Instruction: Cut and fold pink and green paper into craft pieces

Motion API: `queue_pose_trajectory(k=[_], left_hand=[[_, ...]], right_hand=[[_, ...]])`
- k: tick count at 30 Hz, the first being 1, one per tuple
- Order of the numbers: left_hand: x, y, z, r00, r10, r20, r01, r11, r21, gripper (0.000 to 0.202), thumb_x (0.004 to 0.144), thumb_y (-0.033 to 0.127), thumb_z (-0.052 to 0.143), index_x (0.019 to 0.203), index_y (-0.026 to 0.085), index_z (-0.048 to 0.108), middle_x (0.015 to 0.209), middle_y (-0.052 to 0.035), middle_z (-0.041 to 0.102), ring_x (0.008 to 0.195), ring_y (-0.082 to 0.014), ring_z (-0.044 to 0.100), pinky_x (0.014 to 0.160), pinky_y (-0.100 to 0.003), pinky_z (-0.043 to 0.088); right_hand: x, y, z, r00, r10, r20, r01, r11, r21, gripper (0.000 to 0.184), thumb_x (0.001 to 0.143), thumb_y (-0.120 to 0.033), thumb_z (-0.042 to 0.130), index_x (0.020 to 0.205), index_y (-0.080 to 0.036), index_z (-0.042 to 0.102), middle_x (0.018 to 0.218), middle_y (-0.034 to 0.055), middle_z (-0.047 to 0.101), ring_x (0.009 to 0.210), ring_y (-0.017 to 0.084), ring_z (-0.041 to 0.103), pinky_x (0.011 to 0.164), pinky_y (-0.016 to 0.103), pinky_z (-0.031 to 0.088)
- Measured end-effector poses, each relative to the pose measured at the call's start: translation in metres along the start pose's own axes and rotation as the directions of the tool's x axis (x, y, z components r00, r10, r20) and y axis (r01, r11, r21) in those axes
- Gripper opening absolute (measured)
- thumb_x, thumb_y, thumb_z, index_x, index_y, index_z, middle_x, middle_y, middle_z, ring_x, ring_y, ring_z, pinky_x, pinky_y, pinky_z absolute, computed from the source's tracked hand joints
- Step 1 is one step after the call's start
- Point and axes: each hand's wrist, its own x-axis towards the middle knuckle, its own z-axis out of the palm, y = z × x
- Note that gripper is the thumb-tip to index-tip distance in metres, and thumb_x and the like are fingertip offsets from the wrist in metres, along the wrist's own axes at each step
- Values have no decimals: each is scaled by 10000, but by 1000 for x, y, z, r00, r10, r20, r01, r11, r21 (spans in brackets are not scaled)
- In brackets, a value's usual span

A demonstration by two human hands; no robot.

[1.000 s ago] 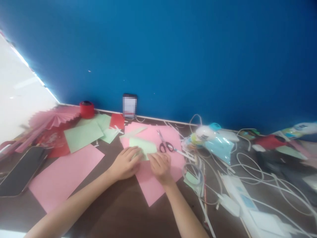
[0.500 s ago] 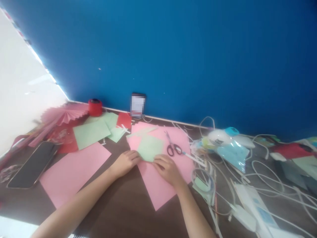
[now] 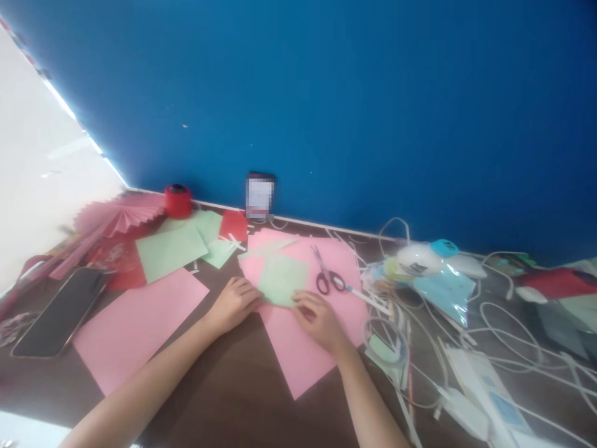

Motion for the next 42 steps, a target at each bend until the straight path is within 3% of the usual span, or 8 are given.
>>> queue_pose_trajectory(k=[6, 10, 13, 19, 25, 33, 38, 42], left_hand=[[1, -2, -5, 997, -79, 15, 80, 995, -53, 182, 874, 268, 449, 826, 181, 602, 818, -53, 624, 796, -183, 527, 694, -324, 397], [0, -3, -7, 994, -88, -67, 77, 985, -154, 180, 887, 239, 413, 866, 171, 578, 916, -69, 623, 868, -181, 543, 762, -327, 436], [-3, -4, -6, 988, -114, -101, 91, 973, -211, 176, 889, 244, 411, 931, 178, 568, 934, -67, 627, 882, -176, 556, 776, -325, 456], [-6, 0, -7, 996, -84, -7, 80, 968, -237, 200, 896, 255, 397, 900, 183, 584, 850, -49, 629, 785, -152, 567, 695, -279, 465], [-8, -1, -7, 1000, -31, 5, 31, 973, -227, 201, 893, 248, 404, 889, 185, 594, 856, -52, 639, 799, -155, 572, 704, -272, 462], [-7, 3, -8, 1000, -25, -6, 23, 977, -213, 202, 889, 250, 414, 875, 181, 603, 837, -50, 643, 787, -150, 577, 697, -265, 464], [-5, 8, -11, 999, -43, 6, 44, 976, -213, 187, 880, 235, 424, 857, 183, 602, 835, -47, 647, 782, -150, 585, 692, -260, 466], [-6, 8, -10, 999, -33, 8, 34, 982, -186, 186, 880, 225, 420, 864, 186, 602, 849, -49, 654, 789, -156, 591, 698, -272, 468]], right_hand=[[5, -6, -3, 998, 50, 25, -50, 999, -3, 113, 809, -214, 524, 796, -208, 636, 964, 62, 662, 995, 198, 581, 861, 357, 461], [4, -17, -31, 991, 99, 95, -80, 980, -184, 153, 836, -243, 471, 843, -218, 621, 884, 44, 655, 855, 183, 598, 775, 329, 471], [-19, -17, -64, 969, 212, 126, -154, 919, -363, 193, 855, -241, 410, 834, -217, 600, 853, 37, 641, 824, 189, 591, 746, 330, 463], [-92, 1, -105, 934, 352, -58, -329, 787, -522, 174, 784, -279, 490, 922, -228, 583, 998, 57, 636, 874, 220, 612, 744, 328, 470], [-107, 21, -111, 903, 409, -130, -409, 729, -549, 233, 787, -184, 390, 905, -229, 586, 823, 33, 672, 697, 195, 644, 605, 294, 481], [-115, 31, -115, 966, 228, -119, -252, 739, -625, 173, 726, -257, 516, 785, -207, 671, 1151, 94, 580, 1112, 299, 498, 918, 473, 412], [-116, 27, -105, 975, 213, -57, -203, 767, -609, 229, 751, -252, 512, 903, -215, 678, 1132, 94, 588, 1104, 279, 504, 900, 454, 440], [-109, 28, -101, 980, 145, -134, -196, 797, -572, 231, 788, -244, 472, 901, -223, 672, 1055, 86, 618, 1051, 263, 540, 892, 449, 440]])
